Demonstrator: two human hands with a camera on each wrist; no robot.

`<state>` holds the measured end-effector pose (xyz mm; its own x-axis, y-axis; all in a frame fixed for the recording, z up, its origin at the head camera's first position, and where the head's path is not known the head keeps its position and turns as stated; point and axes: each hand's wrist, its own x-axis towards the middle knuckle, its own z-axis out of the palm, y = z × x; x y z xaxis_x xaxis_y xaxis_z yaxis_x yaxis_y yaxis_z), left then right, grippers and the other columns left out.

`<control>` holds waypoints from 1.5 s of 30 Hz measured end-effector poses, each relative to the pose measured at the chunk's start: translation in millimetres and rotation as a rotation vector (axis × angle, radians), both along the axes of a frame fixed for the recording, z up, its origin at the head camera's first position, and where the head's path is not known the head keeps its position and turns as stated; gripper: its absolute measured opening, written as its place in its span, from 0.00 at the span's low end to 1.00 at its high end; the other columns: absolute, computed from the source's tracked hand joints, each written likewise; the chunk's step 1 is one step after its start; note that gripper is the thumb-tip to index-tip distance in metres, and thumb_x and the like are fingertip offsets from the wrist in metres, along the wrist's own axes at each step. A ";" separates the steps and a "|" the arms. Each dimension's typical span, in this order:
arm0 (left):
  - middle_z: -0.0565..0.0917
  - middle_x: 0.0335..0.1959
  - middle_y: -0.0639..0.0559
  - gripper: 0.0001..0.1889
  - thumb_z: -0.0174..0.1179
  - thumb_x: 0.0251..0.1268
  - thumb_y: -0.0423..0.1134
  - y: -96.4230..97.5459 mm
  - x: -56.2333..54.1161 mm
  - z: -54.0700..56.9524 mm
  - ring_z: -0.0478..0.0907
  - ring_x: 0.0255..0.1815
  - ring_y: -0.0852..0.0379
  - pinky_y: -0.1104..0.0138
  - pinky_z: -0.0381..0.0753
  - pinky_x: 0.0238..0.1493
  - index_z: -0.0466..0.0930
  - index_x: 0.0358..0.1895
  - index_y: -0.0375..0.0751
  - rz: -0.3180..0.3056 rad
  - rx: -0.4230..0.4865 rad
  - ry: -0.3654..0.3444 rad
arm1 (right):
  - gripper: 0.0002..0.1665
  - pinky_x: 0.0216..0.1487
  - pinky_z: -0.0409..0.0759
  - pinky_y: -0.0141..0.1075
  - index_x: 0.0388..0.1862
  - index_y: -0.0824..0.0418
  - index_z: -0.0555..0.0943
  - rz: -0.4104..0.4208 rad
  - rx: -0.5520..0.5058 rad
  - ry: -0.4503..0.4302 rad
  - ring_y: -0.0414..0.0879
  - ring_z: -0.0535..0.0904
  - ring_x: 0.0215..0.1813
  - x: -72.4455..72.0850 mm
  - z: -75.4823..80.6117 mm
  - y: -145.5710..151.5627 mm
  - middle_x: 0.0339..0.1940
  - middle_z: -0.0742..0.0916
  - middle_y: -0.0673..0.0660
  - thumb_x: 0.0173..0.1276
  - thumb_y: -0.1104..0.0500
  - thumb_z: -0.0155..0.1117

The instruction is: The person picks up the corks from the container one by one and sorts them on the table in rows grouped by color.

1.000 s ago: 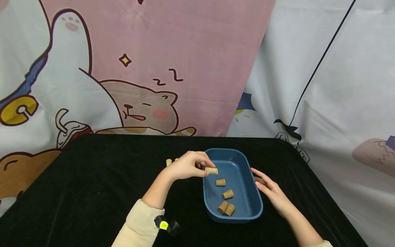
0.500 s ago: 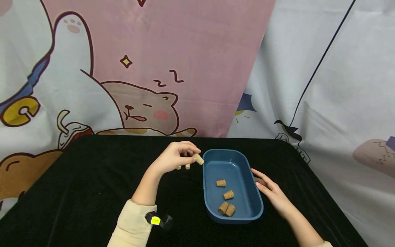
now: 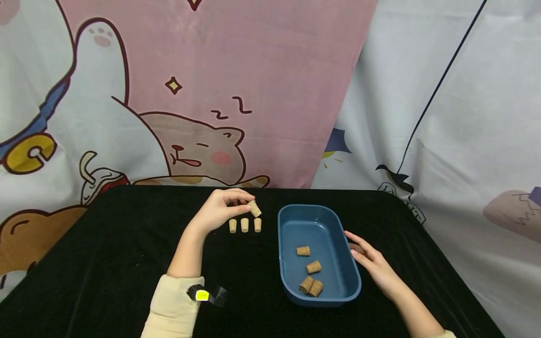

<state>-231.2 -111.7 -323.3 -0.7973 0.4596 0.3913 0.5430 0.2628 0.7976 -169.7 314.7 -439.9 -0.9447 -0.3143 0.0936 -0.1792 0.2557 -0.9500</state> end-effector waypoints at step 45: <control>0.80 0.53 0.42 0.13 0.54 0.71 0.32 -71.4 -46.0 -108.2 0.73 0.58 0.43 0.46 0.67 0.60 0.81 0.53 0.34 0.187 -0.165 -0.247 | 0.30 0.51 0.76 0.41 0.76 0.60 0.53 -0.026 0.017 -0.025 0.36 0.76 0.55 1.2 3.4 -2.4 0.66 0.67 0.75 0.79 0.57 0.43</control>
<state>-277.2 -183.1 -431.5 -0.9350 0.3376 0.1087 0.2691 0.4758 0.8374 -168.5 312.3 -436.6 -0.9547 -0.2906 0.0644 -0.1481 0.2761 -0.9496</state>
